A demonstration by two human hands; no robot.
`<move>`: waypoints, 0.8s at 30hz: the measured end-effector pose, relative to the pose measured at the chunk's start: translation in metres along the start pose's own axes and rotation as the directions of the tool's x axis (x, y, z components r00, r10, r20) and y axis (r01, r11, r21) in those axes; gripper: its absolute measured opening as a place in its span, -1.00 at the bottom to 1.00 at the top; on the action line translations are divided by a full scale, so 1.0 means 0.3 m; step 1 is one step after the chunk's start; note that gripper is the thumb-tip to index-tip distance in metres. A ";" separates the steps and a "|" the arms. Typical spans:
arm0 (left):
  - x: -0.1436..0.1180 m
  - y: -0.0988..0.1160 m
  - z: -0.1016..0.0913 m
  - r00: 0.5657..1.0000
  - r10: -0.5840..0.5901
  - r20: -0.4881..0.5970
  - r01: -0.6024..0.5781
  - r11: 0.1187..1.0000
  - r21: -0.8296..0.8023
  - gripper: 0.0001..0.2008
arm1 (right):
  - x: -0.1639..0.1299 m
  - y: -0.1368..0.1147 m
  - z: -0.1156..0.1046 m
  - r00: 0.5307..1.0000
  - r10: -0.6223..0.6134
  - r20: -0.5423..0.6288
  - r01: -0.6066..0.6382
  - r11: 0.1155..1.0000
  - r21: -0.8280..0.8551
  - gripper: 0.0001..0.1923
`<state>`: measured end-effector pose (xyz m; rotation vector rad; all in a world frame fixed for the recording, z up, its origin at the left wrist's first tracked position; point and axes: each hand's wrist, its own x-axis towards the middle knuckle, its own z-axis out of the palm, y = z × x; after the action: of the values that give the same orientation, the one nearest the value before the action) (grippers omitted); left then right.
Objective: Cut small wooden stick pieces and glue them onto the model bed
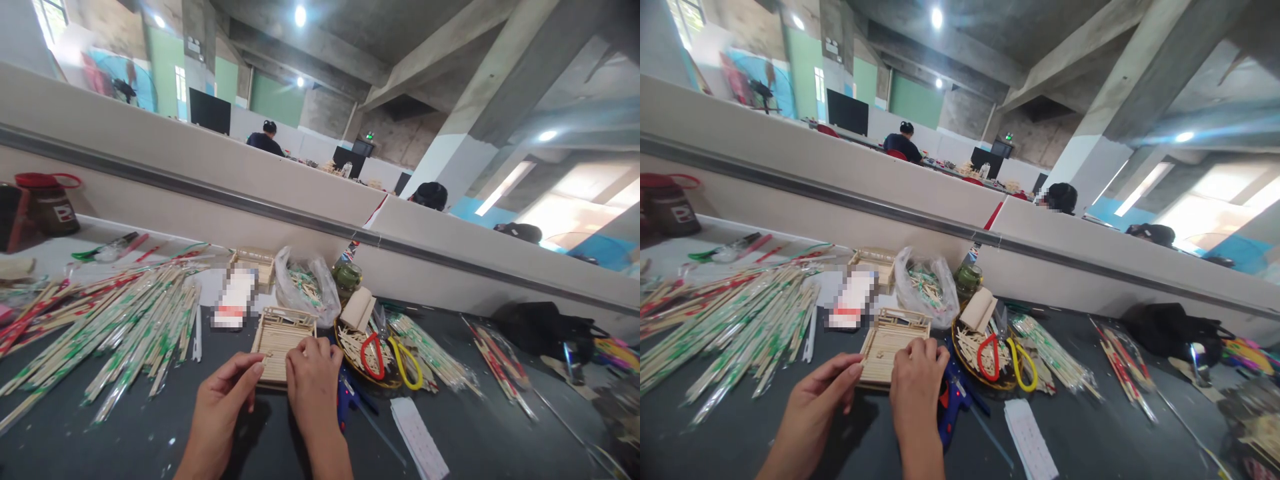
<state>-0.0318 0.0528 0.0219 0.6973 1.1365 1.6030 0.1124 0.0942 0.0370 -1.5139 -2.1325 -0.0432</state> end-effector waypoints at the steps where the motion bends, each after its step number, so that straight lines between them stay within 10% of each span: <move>1: -0.002 0.000 -0.001 1.000 0.017 0.006 -0.017 1.000 0.012 -0.74 | -0.007 -0.007 -0.013 0.998 0.052 -0.032 -0.048 0.992 0.121 -0.90; 6: -0.017 -0.001 0.001 0.995 0.096 0.025 -0.098 0.993 0.064 -0.79 | -0.052 -0.060 -0.040 0.947 0.313 0.073 -0.240 0.538 0.808 -0.79; 10: -0.027 0.008 0.006 0.986 0.161 0.050 -0.167 0.976 0.142 -0.82 | -0.081 -0.093 -0.005 0.904 0.374 0.206 -0.300 0.213 0.930 -0.71; 24: -0.033 0.024 0.014 0.914 0.371 0.165 -0.405 0.862 0.306 -0.90 | -0.100 -0.100 0.003 0.892 0.404 0.203 -0.293 0.175 0.940 -0.69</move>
<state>-0.0279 0.0445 0.0311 1.2883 1.2635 1.6955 0.0927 0.0572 0.0314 -1.0545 -1.1071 1.1576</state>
